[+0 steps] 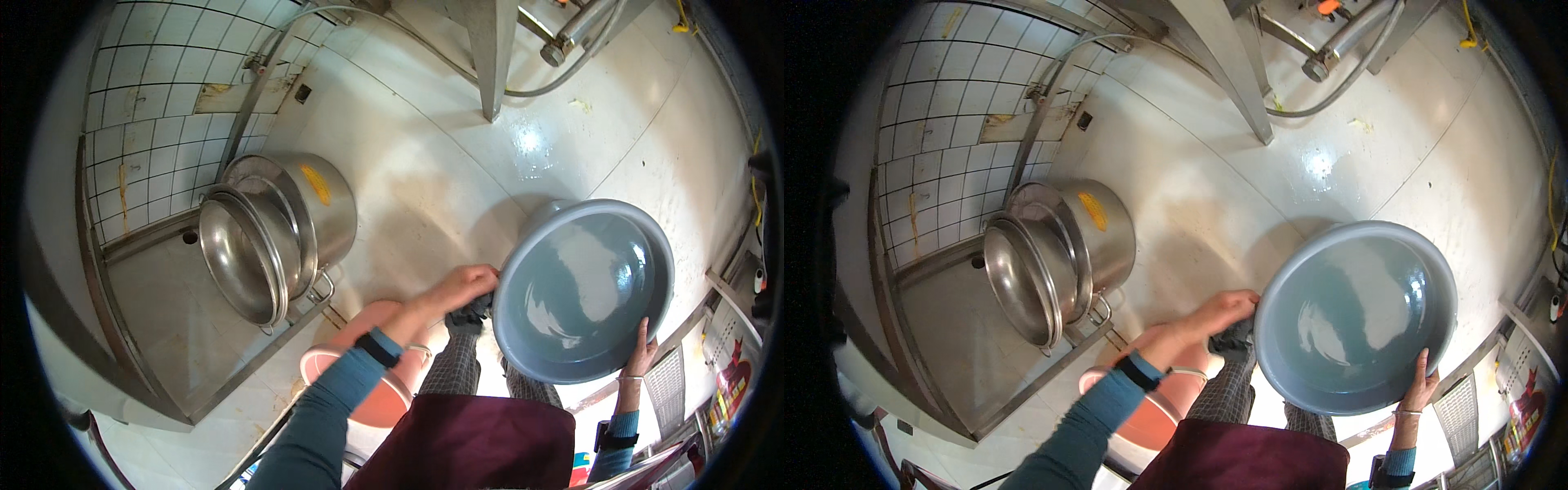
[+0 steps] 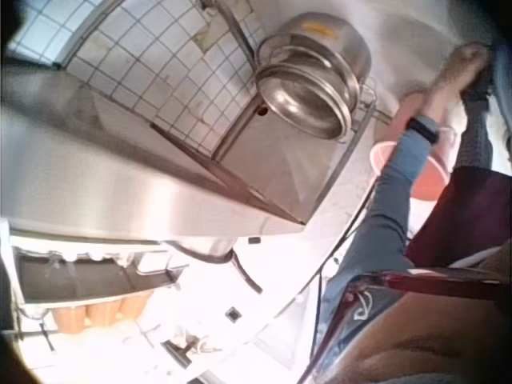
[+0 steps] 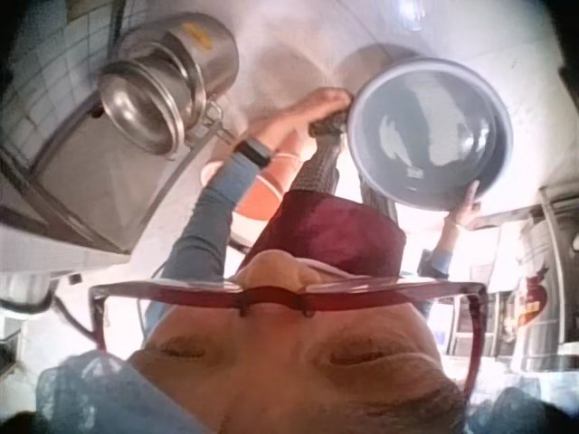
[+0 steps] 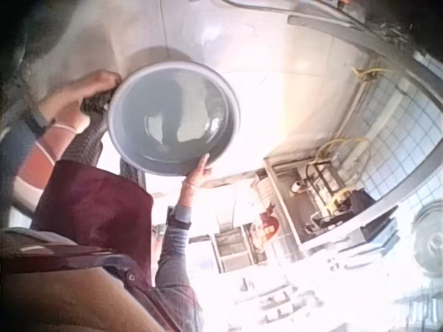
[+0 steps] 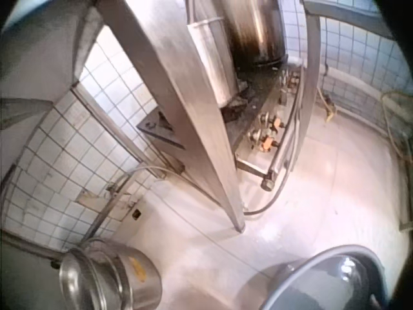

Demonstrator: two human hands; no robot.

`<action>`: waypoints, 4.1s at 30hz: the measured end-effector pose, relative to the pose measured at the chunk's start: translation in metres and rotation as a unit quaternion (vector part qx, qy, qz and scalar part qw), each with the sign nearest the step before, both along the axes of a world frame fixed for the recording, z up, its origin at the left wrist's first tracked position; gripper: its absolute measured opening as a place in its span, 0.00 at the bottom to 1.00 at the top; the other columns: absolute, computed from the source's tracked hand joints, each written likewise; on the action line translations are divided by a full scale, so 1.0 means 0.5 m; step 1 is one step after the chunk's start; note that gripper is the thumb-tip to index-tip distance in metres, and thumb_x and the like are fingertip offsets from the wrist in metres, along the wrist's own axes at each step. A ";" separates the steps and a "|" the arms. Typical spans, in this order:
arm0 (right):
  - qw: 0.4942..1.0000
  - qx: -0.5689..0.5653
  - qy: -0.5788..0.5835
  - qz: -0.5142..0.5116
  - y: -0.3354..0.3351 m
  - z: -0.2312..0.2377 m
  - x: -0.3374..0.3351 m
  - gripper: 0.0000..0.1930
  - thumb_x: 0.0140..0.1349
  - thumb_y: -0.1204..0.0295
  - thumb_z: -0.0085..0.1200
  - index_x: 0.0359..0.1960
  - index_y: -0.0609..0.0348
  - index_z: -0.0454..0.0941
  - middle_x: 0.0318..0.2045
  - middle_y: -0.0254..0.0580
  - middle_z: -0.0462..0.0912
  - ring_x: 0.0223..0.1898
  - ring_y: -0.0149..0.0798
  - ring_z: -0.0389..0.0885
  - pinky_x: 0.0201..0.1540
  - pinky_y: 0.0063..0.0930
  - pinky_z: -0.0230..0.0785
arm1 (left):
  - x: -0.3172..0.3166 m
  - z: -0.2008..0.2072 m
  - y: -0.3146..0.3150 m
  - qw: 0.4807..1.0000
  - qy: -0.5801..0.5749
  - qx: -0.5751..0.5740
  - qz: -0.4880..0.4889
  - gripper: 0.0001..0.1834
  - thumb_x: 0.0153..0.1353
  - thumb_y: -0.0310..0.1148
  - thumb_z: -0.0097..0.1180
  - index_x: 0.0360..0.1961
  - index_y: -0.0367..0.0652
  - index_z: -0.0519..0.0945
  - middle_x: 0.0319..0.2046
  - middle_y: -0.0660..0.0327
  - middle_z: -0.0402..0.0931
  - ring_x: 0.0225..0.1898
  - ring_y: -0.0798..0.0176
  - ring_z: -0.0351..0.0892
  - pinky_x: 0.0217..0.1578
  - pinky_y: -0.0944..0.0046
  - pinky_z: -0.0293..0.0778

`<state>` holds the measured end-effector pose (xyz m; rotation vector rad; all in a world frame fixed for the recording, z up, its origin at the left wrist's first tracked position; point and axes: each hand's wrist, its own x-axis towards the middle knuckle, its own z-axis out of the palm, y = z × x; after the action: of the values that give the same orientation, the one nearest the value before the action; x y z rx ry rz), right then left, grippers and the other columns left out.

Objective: The person peels hard-boiled eggs one by one, rinses them under running water, and places them into a metal bowl. The person then transfers a cooked mixture from a pot into a bowl, retrieves a container of noodles from a refrigerator, and weighs a portion of noodles on a digital scale.

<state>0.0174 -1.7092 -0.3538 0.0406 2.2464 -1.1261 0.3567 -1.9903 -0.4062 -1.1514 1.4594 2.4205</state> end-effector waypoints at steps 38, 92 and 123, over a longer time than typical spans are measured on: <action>0.918 -0.236 -0.262 0.184 -0.912 -0.112 0.422 0.36 0.65 0.48 0.52 0.60 0.72 0.69 0.53 0.56 0.77 0.54 0.44 0.75 0.58 0.30 0.64 | 0.450 0.078 -0.646 0.718 -0.511 -0.448 0.150 0.27 0.53 0.49 0.63 0.41 0.34 0.84 0.37 0.49 0.84 0.39 0.49 0.83 0.42 0.55 0.76; 0.989 0.069 -0.128 0.033 0.838 0.580 0.248 0.19 0.67 0.60 0.48 0.25 0.62 0.79 0.23 0.40 0.85 0.24 0.34 0.83 0.29 0.34 0.75 | -0.145 0.914 -0.258 0.630 -0.257 -0.722 -0.127 0.22 0.58 0.31 0.55 0.53 0.32 0.77 0.50 0.37 0.75 0.53 0.38 0.74 0.56 0.48 0.69; 0.974 -0.114 -0.170 0.097 1.308 0.517 0.155 0.23 0.64 0.69 0.55 0.61 0.55 0.70 0.38 0.53 0.84 0.36 0.49 0.85 0.37 0.40 0.81 | -1.984 1.267 0.484 0.848 0.418 0.258 0.200 0.20 0.61 0.30 0.54 0.54 0.37 0.70 0.48 0.48 0.74 0.49 0.46 0.77 0.48 0.41 0.79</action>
<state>0.0951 -1.0551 -0.0952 -0.0736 1.7703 -1.1659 -0.6351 -1.7481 0.2271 -0.2648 0.5303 3.5419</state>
